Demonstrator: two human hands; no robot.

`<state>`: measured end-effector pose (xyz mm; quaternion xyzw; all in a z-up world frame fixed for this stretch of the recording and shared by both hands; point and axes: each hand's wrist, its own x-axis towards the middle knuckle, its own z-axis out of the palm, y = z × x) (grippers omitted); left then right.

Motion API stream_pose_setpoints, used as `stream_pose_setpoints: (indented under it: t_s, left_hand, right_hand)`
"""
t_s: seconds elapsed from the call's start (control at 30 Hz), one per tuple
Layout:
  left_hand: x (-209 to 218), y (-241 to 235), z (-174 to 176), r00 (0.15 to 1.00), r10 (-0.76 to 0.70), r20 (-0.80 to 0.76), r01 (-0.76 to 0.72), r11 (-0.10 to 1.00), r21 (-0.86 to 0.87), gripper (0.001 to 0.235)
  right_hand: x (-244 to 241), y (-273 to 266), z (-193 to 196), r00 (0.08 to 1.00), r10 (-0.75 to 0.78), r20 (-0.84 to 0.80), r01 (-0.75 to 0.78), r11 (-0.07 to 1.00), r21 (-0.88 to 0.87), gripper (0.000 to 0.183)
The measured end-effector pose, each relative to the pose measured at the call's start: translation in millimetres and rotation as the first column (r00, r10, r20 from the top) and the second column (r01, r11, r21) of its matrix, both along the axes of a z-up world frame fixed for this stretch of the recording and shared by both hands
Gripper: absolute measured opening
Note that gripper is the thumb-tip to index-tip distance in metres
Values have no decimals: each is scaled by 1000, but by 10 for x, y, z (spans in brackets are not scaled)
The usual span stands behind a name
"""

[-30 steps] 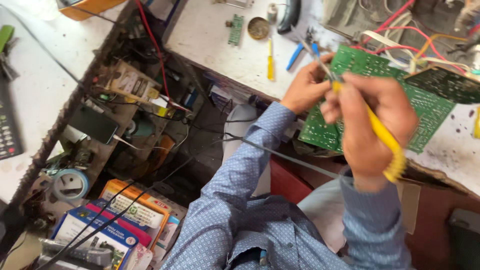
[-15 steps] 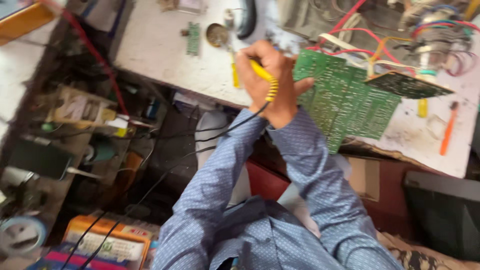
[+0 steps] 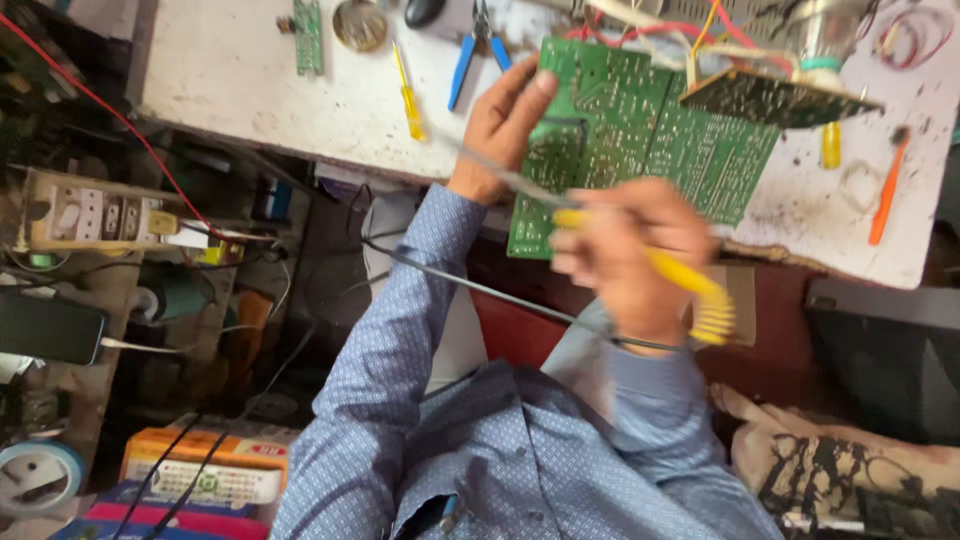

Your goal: The person holds a green circuit board and uses a soldering iron to work on various solder joints. They also use a toothbrush to clean the board and a magnifying glass to inspect specific areas. The task involves repeated soldering and cleaning actions on the same board.

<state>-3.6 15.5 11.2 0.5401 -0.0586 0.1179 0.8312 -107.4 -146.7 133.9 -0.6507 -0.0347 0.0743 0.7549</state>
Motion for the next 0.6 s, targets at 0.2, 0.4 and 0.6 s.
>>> stream_pose_setpoints:
  t_s: [0.2,0.4,0.6]
  left_hand:
    - [-6,-26,-347,1000,5,31,-7,998,57,46]
    - [156,-70,-846,998,63,19,-62,998,-14,31]
    - [371,44,-1545,955,196,224,-298,620,726,5]
  right_hand:
    - [-229,-1815,-102,969,-163,-188,243,776,581,15]
    - [-733,-2724,-592,957,-266,-119,286,781,556,30]
    - [-1056,-2441,-890,895,-348,-278,444,748,493,29]
